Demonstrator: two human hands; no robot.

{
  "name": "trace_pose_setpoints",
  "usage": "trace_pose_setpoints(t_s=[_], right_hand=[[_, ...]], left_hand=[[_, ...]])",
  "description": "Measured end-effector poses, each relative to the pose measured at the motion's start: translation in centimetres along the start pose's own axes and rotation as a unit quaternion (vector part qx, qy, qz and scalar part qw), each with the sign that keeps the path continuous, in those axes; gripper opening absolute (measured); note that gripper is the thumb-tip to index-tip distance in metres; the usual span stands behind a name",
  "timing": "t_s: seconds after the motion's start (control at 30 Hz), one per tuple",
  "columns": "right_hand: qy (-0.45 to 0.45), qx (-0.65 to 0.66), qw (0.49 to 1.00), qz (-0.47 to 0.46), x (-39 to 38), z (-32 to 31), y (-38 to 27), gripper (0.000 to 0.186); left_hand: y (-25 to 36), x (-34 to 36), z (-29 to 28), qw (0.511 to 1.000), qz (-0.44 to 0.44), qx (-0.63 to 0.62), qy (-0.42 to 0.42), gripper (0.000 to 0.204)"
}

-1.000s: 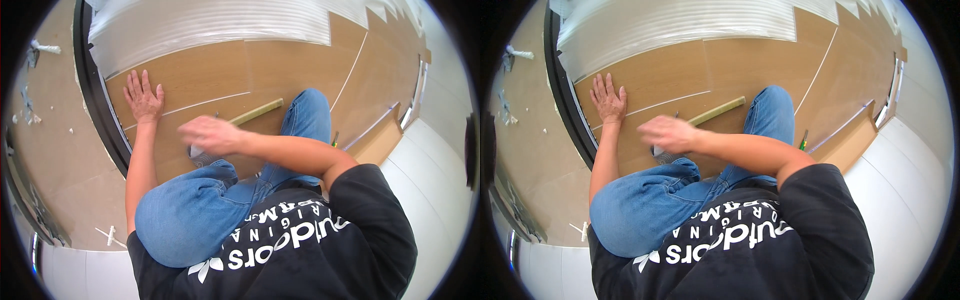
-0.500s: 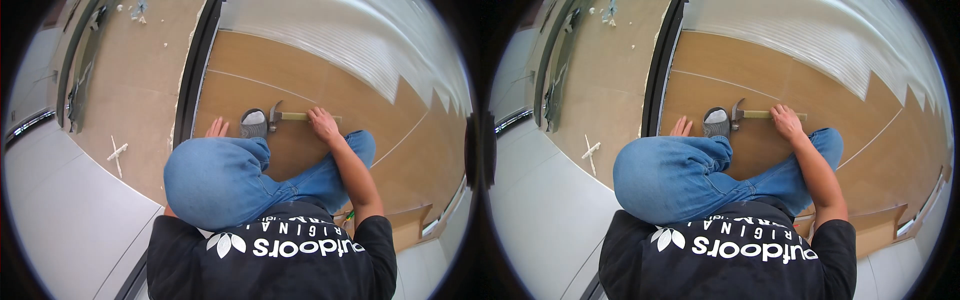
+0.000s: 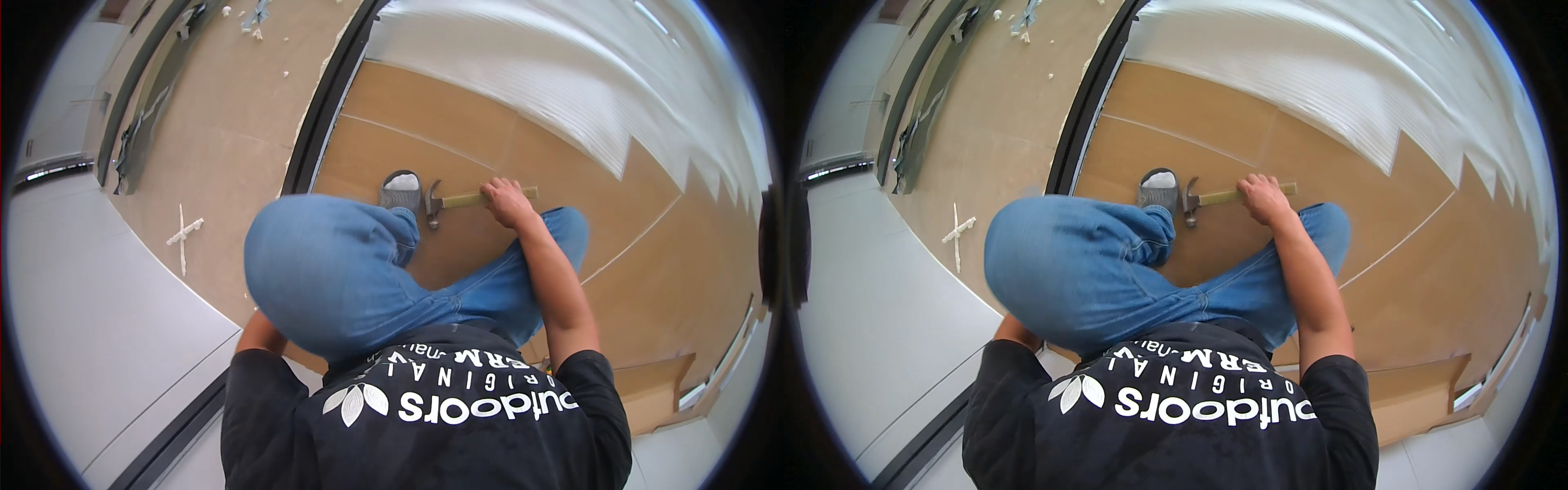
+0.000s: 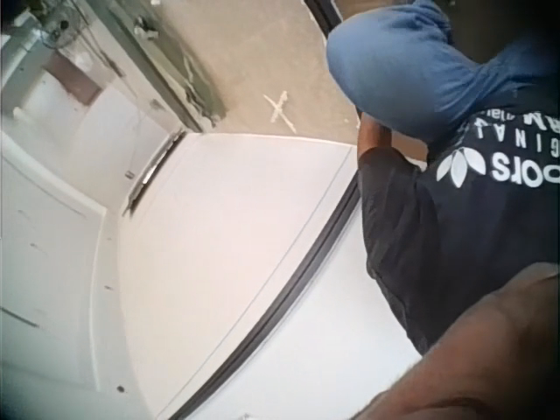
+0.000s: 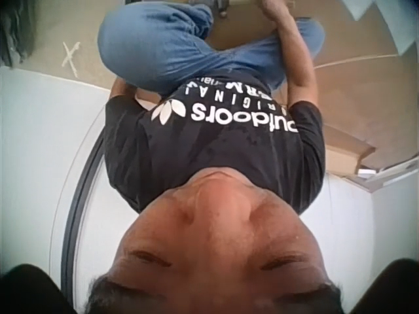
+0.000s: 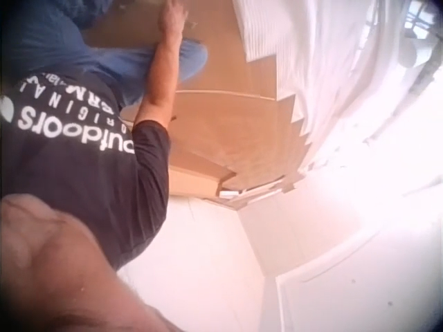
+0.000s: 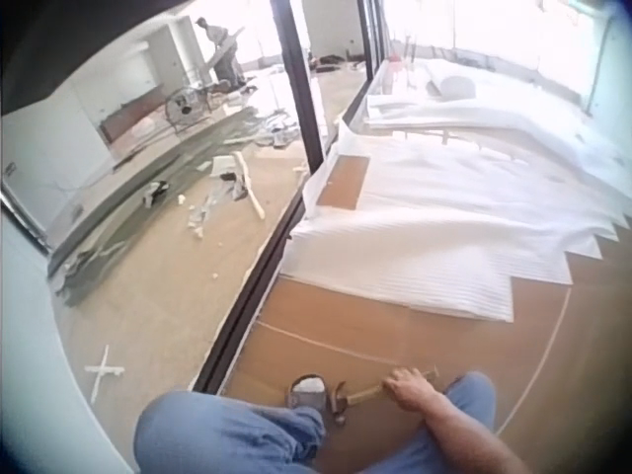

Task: The person cuts a laminate plank using a small table saw, marks it with a pencil, and hammers it into place on the floor next to a glass partition.

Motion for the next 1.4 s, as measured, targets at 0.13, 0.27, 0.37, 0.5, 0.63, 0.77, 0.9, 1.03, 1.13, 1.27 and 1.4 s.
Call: trace_pose_setpoints(t_s=[0.13, 0.27, 0.37, 0.5, 0.63, 0.77, 0.9, 1.03, 1.13, 1.27, 1.4], right_hand=[[0.014, -0.034, 0.999, 0.004, 0.0, 0.2, -0.3, 0.029], [0.019, -0.023, 0.999, 0.03, 1.6, 0.9, 0.5, 0.024], [0.026, 0.014, 0.999, 0.032, 2.4, 1.0, -1.5, 0.023], [0.016, 0.049, 0.997, 0.063, 1.5, 1.9, 0.9, 0.026], [-0.058, 0.091, 0.992, 0.061, 0.6, 2.8, -0.7, 0.033], [0.004, 0.097, 0.985, 0.142, -0.2, 2.3, 3.7, 0.036], [0.177, 0.193, 0.907, 0.33, -3.4, 1.5, 15.5, 0.038], [0.124, 0.444, 0.732, 0.502, 0.6, 2.1, 10.8, 0.03], [0.182, 0.446, 0.692, 0.537, 3.1, -0.3, 10.3, 0.039], [0.212, 0.509, 0.601, 0.578, 5.7, 1.4, 11.7, 0.039], [0.209, 0.447, 0.615, 0.614, 6.8, 2.6, 11.7, 0.054]], left_hand=[[1.1, 0.3, -2.0, 0.997, 0.011, -0.026, -0.078, 0.048], [1.7, 3.1, -3.0, 0.991, 0.04, -0.064, -0.109, 0.047], [1.6, 6.3, -2.4, 0.989, 0.062, -0.103, -0.085, 0.046], [3.9, 15.3, 0.4, 0.986, 0.071, -0.149, 0.003, 0.044], [4.8, 21.8, 5.4, 0.883, 0.038, -0.44, 0.161, 0.041], [6.2, 25.3, 10.1, 0.812, -0.053, -0.575, 0.082, 0.047], [9.5, 29.0, 6.7, 0.778, -0.079, -0.621, 0.054, 0.051], [2.9, 30.0, 6.9, 0.662, -0.17, -0.72, 0.12, 0.076], [3.4, 30.2, 4.0, 0.625, -0.207, -0.748, 0.091, 0.091], [2.7, 32.6, 2.2, 0.603, -0.226, -0.762, 0.073, 0.096], [2.7, 31.5, 1.2, 0.586, -0.231, -0.774, 0.062, 0.099]])
Point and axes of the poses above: each hand's wrist, its own x-axis towards the middle knuckle, its own z-axis out of the palm, y = z × x, the point moved 9 cm from there along x, towards the middle knuckle, and after that the axes turned 12 degrees about y, right-handed, at the moved point
